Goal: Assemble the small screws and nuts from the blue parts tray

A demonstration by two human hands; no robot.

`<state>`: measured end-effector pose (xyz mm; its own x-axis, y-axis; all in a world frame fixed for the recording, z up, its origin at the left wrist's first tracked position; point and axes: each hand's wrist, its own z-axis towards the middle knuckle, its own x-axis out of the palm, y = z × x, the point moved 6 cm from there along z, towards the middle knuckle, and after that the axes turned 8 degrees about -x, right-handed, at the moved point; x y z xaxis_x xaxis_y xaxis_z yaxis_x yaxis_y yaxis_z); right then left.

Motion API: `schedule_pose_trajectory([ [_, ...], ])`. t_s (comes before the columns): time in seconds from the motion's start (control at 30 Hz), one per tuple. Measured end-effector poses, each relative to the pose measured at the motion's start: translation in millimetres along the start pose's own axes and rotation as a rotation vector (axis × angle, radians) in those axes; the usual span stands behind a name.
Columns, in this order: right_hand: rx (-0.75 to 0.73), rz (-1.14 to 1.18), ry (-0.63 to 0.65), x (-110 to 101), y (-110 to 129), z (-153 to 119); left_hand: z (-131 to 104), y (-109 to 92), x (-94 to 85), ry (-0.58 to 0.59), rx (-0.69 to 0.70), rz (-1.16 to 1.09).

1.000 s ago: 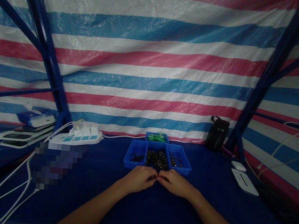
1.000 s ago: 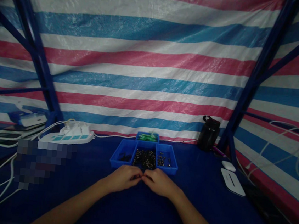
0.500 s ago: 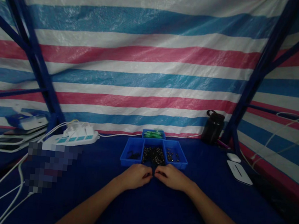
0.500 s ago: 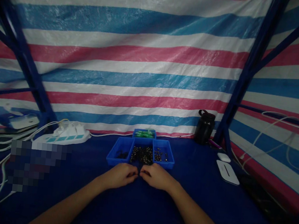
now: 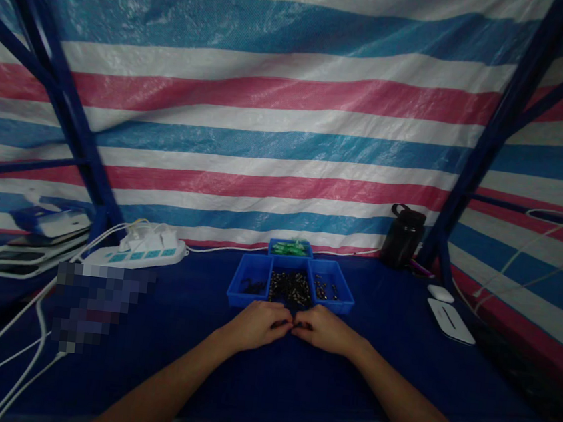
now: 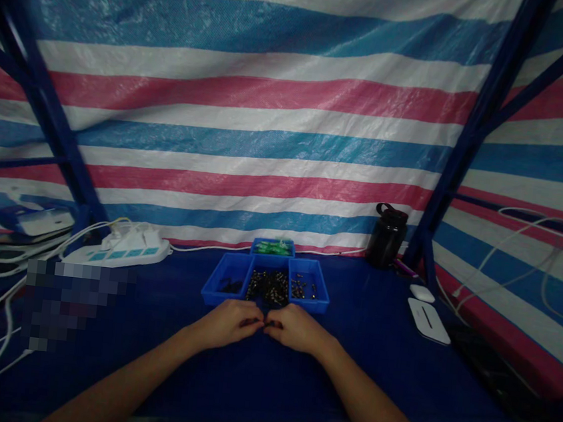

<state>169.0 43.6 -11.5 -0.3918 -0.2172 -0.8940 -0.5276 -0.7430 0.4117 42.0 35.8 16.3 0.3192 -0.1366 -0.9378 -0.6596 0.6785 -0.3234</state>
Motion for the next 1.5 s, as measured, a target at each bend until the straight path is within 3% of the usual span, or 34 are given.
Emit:
schedule_pose_trajectory([
  [0.23, 0.008, 0.012, -0.028, -3, 2, 0, -1, 1, -3.0, -0.026, -0.036, -0.022],
  [0.43, 0.035, 0.056, -0.048, -9, 3, 0, 1, 10, 2.8, 0.025, -0.117, 0.020],
  [0.67, 0.016, 0.185, -0.061, -7, 6, -1, 0, 7, 6.1, 0.052, -0.093, 0.033],
  [1.0, -0.005, 0.097, -0.101, -16, 14, 1, 0, 4, 6.0, 0.056, -0.084, 0.030],
  [1.27, 0.019, 0.020, -0.047, -14, 8, 0, 1, 11, -0.6, 0.005, -0.131, 0.038],
  [1.5, -0.029, -0.031, 0.020, -4, 8, 1, 1, 3, 0.8, -0.006, -0.070, -0.005],
])
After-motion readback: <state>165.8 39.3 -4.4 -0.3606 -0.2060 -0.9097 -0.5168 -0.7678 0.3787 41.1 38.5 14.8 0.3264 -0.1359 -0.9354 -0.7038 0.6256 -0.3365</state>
